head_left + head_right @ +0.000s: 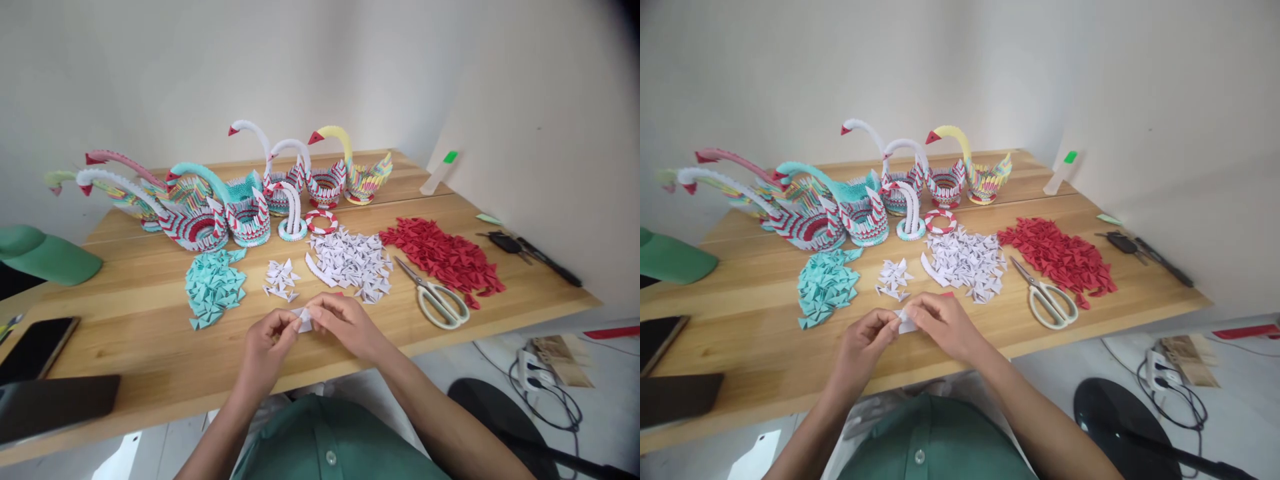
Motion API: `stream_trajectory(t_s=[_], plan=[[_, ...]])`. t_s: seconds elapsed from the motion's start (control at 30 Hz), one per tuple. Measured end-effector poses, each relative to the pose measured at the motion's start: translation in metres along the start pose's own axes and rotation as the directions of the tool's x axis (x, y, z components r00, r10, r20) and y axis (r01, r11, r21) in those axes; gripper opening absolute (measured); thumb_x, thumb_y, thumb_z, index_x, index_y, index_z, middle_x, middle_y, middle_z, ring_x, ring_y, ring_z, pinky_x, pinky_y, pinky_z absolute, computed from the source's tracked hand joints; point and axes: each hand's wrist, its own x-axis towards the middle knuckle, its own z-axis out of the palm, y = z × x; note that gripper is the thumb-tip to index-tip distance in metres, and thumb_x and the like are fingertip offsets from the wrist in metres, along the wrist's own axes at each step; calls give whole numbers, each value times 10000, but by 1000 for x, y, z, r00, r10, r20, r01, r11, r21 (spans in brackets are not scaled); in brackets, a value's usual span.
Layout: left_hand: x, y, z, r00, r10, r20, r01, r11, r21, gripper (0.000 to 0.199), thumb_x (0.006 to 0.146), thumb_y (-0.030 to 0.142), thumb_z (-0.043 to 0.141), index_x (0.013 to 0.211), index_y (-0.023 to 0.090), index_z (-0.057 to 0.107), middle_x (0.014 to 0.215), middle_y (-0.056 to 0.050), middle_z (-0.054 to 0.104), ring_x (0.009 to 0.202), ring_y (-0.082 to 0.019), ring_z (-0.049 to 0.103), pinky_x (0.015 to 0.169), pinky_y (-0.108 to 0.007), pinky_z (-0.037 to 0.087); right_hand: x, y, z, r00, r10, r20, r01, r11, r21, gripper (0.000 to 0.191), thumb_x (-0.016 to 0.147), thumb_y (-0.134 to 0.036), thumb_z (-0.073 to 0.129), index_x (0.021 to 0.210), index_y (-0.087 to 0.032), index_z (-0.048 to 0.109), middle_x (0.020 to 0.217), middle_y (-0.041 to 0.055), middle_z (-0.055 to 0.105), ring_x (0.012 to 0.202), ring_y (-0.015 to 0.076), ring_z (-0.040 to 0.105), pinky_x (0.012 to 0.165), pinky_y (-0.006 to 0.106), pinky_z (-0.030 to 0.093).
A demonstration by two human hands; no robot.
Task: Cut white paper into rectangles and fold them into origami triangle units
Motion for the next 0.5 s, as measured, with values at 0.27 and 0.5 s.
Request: stream_trajectory(t_s=[0.27,0.5], plan=[[0,-5,6,998,-66,-18,63,987,-147,224,835,339,599,706,157,584,605,36,475,589,-104,393,562,-210,328,1,9,6,996,78,-30,-75,993,95,234,853,-388,604,808,-160,581,633,-39,479,565,100,415,523,226,298],[-4,-11,10,996,-83,-28,77,984,-163,231,817,342,607,691,151,573,591,43,443,572,-99,367,548,-210,313,2,14,13,992,82,-91,-83,996,-14,228,838,-318,582,677,-178,503,588,-64,360,533,87,317,493,227,227]])
